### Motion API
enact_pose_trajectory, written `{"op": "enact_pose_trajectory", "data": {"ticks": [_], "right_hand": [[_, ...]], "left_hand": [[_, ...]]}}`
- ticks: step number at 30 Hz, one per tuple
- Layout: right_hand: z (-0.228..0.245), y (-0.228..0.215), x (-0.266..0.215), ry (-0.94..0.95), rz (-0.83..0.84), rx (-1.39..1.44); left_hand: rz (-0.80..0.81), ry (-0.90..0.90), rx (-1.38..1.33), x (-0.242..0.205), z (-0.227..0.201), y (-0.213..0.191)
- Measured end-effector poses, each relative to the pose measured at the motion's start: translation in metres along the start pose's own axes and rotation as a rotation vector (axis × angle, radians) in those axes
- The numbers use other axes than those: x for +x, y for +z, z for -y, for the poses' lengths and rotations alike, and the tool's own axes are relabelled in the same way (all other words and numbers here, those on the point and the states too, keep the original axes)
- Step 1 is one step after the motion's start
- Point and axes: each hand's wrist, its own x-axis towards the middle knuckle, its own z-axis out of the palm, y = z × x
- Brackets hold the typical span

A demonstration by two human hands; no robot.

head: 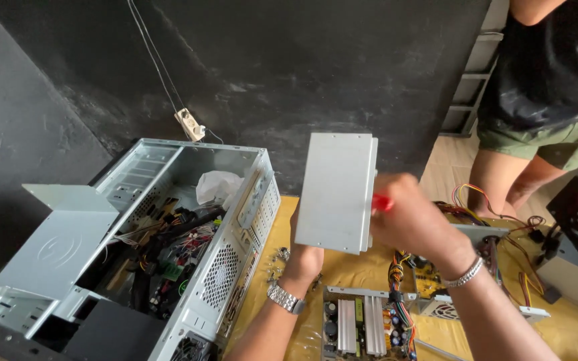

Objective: The person uses a screwdriver to remove screws from a metal computer component, likely a power supply unit. After removing the screws, the person uses a brush to clean dust and debris from the metal casing of the component.

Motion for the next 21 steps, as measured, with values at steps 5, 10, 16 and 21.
{"op": "enact_pose_trajectory", "data": {"ticks": [5,10,16,21], "right_hand": [[0.064,-0.033,0.008,-0.069,0.185,0.239],[0.017,-0.038,0.004,-0.022,-0.174,0.134],[0.026,-0.044,0.000,0.167,0.132,0.106],[0.081,-0.068,0.003,0.315,0.176,0.034]], "left_hand": [[-0.007,-0.029,0.008,-0.003,0.001,-0.006],[-0.009,-0.027,-0.008,0.004,0.005,-0.005],[-0.005,-0.041,-0.012,0.007,0.011,-0.006],[-0.003,-0.061,-0.020,0.007,0.014,-0.009]]}}
